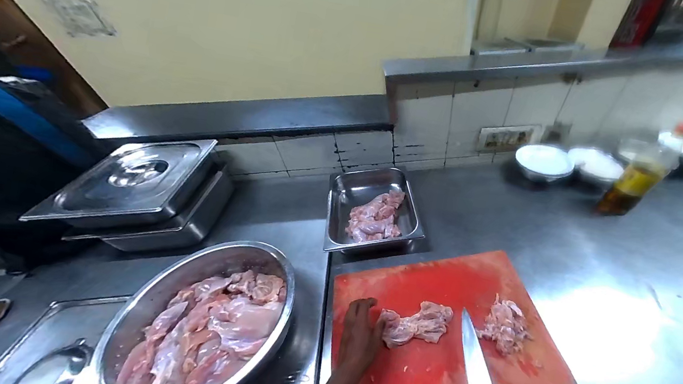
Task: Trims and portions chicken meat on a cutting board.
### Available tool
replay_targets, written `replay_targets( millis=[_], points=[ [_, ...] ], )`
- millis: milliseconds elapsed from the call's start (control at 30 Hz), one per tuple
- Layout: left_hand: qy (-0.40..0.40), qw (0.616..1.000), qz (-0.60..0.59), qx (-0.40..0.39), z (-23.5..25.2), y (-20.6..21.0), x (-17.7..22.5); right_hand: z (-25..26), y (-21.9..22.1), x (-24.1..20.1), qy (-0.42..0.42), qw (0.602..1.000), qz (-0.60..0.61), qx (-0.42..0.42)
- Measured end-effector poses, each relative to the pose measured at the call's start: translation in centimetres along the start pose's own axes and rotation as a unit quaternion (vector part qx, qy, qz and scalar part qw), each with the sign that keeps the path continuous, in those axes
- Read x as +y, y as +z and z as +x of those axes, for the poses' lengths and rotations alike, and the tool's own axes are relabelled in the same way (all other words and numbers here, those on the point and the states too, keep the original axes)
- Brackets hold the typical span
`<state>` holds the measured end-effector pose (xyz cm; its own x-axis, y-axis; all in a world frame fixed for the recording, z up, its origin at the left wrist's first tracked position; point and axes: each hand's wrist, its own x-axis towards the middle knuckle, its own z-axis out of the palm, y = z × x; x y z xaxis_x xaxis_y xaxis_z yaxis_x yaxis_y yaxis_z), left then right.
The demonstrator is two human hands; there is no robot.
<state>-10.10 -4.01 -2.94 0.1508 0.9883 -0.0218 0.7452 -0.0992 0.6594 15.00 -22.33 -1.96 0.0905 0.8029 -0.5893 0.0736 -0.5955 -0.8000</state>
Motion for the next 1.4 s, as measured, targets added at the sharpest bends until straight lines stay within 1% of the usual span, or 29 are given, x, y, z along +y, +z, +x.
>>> replay_targets(
  millis=[33, 100, 167, 200, 233, 333, 400, 467, 500, 567, 633, 667, 733, 800, 867, 967, 1033, 1133, 1200, 1267, 1333, 1400],
  points=[
    [0.045, 0.999, 0.010, -0.016, 0.0, 0.5, 0.3, 0.3, 0.6, -1.0, -0.003, 1.000, -0.018, -0.018],
    [0.130, 0.987, 0.048, -0.083, 0.1, 1.8, 0.8, 1.4, 1.9, -2.8, 0.004, 0.996, -0.068, -0.053],
    [0.157, 0.973, 0.095, -0.136, 0.1, 2.7, 1.0, 3.4, 2.6, -3.6, 0.029, 0.989, -0.122, -0.083],
    [0.163, 0.972, 0.099, -0.139, 0.1, 2.7, 0.7, 4.4, 2.3, -3.5, 0.034, 0.987, -0.135, -0.078],
    [0.171, 0.970, 0.096, -0.141, 0.1, 2.5, 0.3, 5.4, 1.7, -3.6, 0.035, 0.987, -0.143, -0.057],
    [0.213, 0.965, 0.074, -0.134, -0.3, 2.0, -1.1, 7.0, -1.1, -4.5, 0.048, 0.983, -0.172, 0.041],
    [0.233, 0.960, 0.075, -0.136, -0.6, 1.7, -1.5, 6.7, -1.7, -5.3, 0.049, 0.974, -0.212, 0.068],
    [0.234, 0.956, 0.088, -0.157, -0.6, 1.2, -1.4, 5.3, -0.6, -6.3, 0.035, 0.968, -0.241, 0.058],
    [0.230, 0.957, 0.083, -0.158, -0.6, 1.0, -1.3, 4.4, 0.5, -6.5, 0.032, 0.964, -0.261, 0.039],
    [0.220, 0.963, 0.067, -0.140, -0.1, 1.0, -0.8, 3.1, 2.9, -6.5, 0.032, 0.950, -0.311, -0.009],
    [0.213, 0.966, 0.069, -0.130, 0.8, 1.1, 0.0, 2.7, 4.7, -6.1, 0.024, 0.931, -0.362, -0.034],
    [0.203, 0.964, 0.088, -0.149, 1.3, 1.1, 0.6, 2.5, 5.3, -6.1, 0.016, 0.922, -0.385, -0.034],
    [0.169, 0.952, 0.140, -0.214, 2.0, 1.0, 1.8, 1.7, 5.9, -6.5, 0.005, 0.904, -0.428, -0.025],
    [0.151, 0.945, 0.162, -0.241, 2.3, 1.0, 2.4, 0.9, 6.1, -7.1, 0.021, 0.882, -0.470, -0.034],
    [0.133, 0.946, 0.160, -0.250, 2.3, 1.0, 2.6, 0.8, 6.7, -7.4, 0.043, 0.869, -0.491, -0.043],
    [0.128, 0.950, 0.144, -0.245, 2.3, 1.1, 2.6, 3.0, 8.3, -7.9, 0.031, 0.875, -0.483, -0.024],
    [0.129, 0.950, 0.143, -0.247, 2.1, 1.1, 2.9, 5.7, 9.4, -9.4, -0.001, 0.886, -0.463, -0.008],
    [0.140, 0.950, 0.144, -0.237, 1.8, 1.1, 2.6, 9.1, 10.6, -10.9, -0.040, 0.884, -0.465, 0.014],
    [0.149, 0.951, 0.137, -0.234, 1.7, 1.1, 2.1, 9.3, 10.4, -11.1, -0.036, 0.884, -0.465, 0.012],
    [0.155, 0.953, 0.114, -0.235, 1.4, 1.0, 1.5, 8.4, 9.1, -10.6, -0.025, 0.890, -0.456, 0.007],
    [0.161, 0.955, 0.072, -0.238, 1.2, 0.5, 0.7, 7.8, 6.6, -9.7, -0.008, 0.896, -0.443, 0.027],
    [0.145, 0.961, -0.015, -0.233, 1.5, -0.5, 0.0, 8.0, 3.4, -9.4, 0.016, 0.897, -0.439, 0.057]
  ],
)
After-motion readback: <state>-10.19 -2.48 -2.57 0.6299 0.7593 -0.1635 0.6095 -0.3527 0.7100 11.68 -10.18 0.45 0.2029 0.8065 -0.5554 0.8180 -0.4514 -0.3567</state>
